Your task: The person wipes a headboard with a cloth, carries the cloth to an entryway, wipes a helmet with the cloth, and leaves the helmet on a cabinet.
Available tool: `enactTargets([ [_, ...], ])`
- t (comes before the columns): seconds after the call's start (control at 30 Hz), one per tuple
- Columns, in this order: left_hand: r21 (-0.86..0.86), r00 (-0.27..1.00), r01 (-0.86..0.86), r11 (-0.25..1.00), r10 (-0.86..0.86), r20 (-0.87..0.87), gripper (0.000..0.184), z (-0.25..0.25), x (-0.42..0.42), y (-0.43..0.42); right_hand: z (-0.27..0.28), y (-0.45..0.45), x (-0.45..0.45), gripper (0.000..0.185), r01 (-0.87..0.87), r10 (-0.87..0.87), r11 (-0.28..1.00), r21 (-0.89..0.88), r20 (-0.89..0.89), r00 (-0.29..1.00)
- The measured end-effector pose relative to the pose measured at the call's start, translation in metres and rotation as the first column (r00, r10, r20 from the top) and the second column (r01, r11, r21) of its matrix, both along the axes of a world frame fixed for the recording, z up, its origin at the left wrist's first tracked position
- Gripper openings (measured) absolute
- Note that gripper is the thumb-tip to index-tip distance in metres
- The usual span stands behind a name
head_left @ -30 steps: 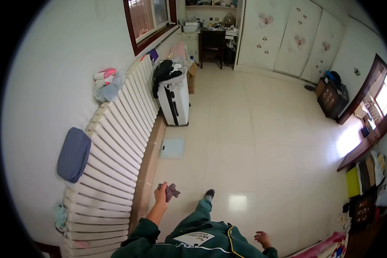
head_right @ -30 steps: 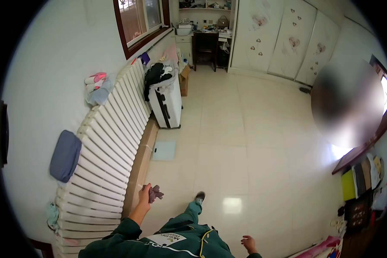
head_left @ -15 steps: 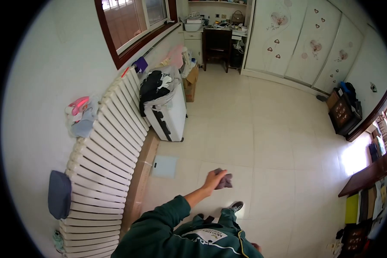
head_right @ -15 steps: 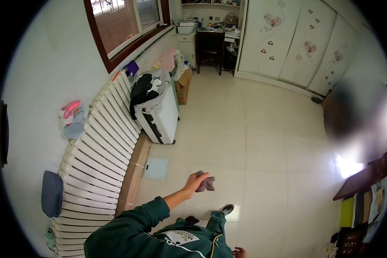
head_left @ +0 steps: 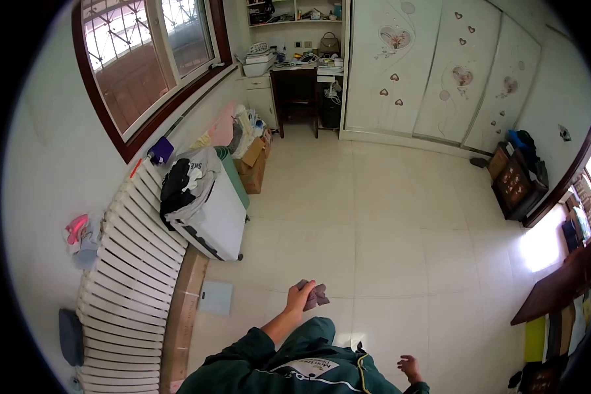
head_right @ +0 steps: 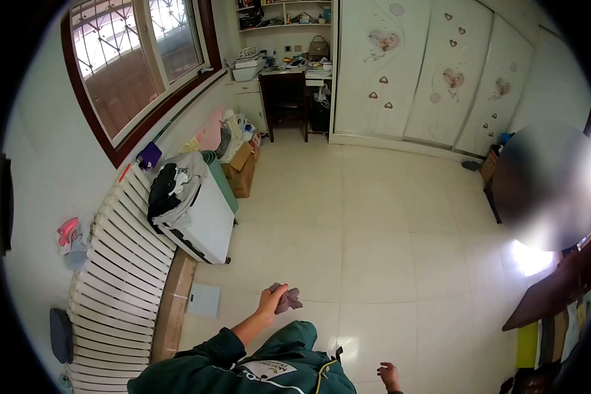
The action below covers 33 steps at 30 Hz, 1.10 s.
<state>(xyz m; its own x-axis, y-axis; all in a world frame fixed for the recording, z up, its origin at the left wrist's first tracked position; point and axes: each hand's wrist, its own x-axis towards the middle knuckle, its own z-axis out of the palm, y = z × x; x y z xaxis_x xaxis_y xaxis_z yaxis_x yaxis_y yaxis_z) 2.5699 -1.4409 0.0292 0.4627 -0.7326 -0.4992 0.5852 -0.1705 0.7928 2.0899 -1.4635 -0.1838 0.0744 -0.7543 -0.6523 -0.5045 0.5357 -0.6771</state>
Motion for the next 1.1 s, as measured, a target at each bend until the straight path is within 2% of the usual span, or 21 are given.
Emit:
enactTargets([
  [0.07,-0.022,0.999,0.034,0.999,-0.034,-0.017,0.022,-0.020,0.010,-0.026,0.013,-0.048,0.011,0.027,-0.035,0.033,0.999,-0.035,-0.045,0.998],
  [0.17,0.023,0.999,-0.029,0.999,0.028,0.039,0.020,-0.046,0.024,-0.074,0.017,-0.106,0.029,0.027,-0.066,0.056,0.994,-0.092,-0.099,0.993],
  [0.27,-0.018,0.996,-0.080,0.997,0.079,-0.046,0.019,-0.046,0.035,-0.124,0.000,-0.142,0.031,0.028,-0.218,0.213,0.974,-0.068,-0.077,0.974],
  [0.3,-0.029,0.996,-0.072,0.997,0.070,-0.050,0.019,-0.043,0.036,-0.143,-0.006,-0.148,0.027,0.028,-0.203,0.205,0.978,-0.043,0.032,0.978],
  [0.33,-0.033,0.992,-0.099,0.995,0.096,-0.079,0.018,-0.037,0.038,-0.164,-0.018,-0.157,0.016,0.026,-0.478,0.453,0.862,-0.167,-0.166,0.876],
  [0.37,-0.029,0.987,-0.124,0.992,0.121,-0.109,0.018,-0.032,0.041,-0.184,-0.031,-0.166,0.005,0.025,-0.698,0.584,0.669,-0.255,-0.402,0.706],
  [0.4,-0.033,0.988,-0.116,0.993,0.112,-0.111,0.018,-0.027,0.045,-0.205,-0.030,-0.169,0.002,0.026,-0.693,0.589,0.685,-0.222,-0.390,0.708],
  [0.43,-0.021,0.993,-0.078,0.997,0.076,-0.091,0.018,-0.022,0.048,-0.224,-0.026,-0.175,0.003,0.026,-0.602,0.537,0.779,-0.176,-0.308,0.785],
  [0.5,0.000,0.999,-0.002,1.000,0.002,-0.045,0.018,-0.013,0.053,-0.271,-0.018,-0.187,0.006,0.027,-0.315,0.310,0.947,-0.068,-0.070,0.948],
  [0.57,-0.009,0.999,0.040,0.999,-0.040,-0.035,0.019,-0.012,0.050,-0.321,-0.012,-0.200,0.007,0.028,-0.114,0.119,0.993,-0.041,0.125,0.985],
  [0.63,0.002,0.995,0.100,0.995,-0.100,-0.019,0.020,-0.008,0.041,-0.362,-0.006,-0.211,0.013,0.029,0.021,-0.011,0.999,-0.037,0.264,0.964],
  [0.7,-0.077,0.965,0.262,0.962,-0.261,0.024,0.020,0.002,0.022,-0.403,0.001,-0.223,0.015,0.018,0.131,-0.122,0.991,-0.018,0.256,0.959],
  [0.77,-0.052,0.955,0.293,0.955,-0.295,-0.031,0.020,0.011,-0.007,-0.443,-0.006,-0.240,0.017,0.024,0.178,-0.183,0.982,0.067,0.074,0.980],
  [0.8,-0.033,0.954,0.284,0.958,-0.286,-0.092,0.021,0.011,-0.023,-0.459,0.004,-0.245,0.020,0.022,0.098,-0.094,0.993,0.071,-0.055,0.994],
  [0.83,-0.018,0.944,0.318,0.948,-0.319,-0.086,0.021,0.002,-0.037,-0.476,0.006,-0.249,0.016,0.020,-0.099,0.104,0.995,0.032,-0.177,0.979],
  [0.9,-0.047,0.860,0.432,0.901,-0.427,-0.279,0.022,-0.022,-0.068,-0.515,0.022,-0.268,0.019,0.022,-0.053,0.068,0.994,0.098,-0.151,0.986],
  [0.93,-0.006,0.883,0.407,0.913,-0.395,-0.255,0.023,-0.006,-0.095,-0.531,0.023,-0.278,0.012,0.023,0.080,-0.067,0.971,0.223,-0.069,0.995],
  [1.03,-0.072,0.813,0.548,0.833,-0.551,-0.188,0.024,-0.009,-0.143,-0.580,0.011,-0.312,-0.021,0.024,0.153,-0.149,0.978,0.142,-0.036,0.988],
  [1.1,-0.047,0.816,0.556,0.830,-0.556,-0.157,0.024,-0.006,-0.167,-0.609,0.005,-0.343,-0.042,0.025,0.228,-0.226,0.958,0.173,-0.027,0.974],
])
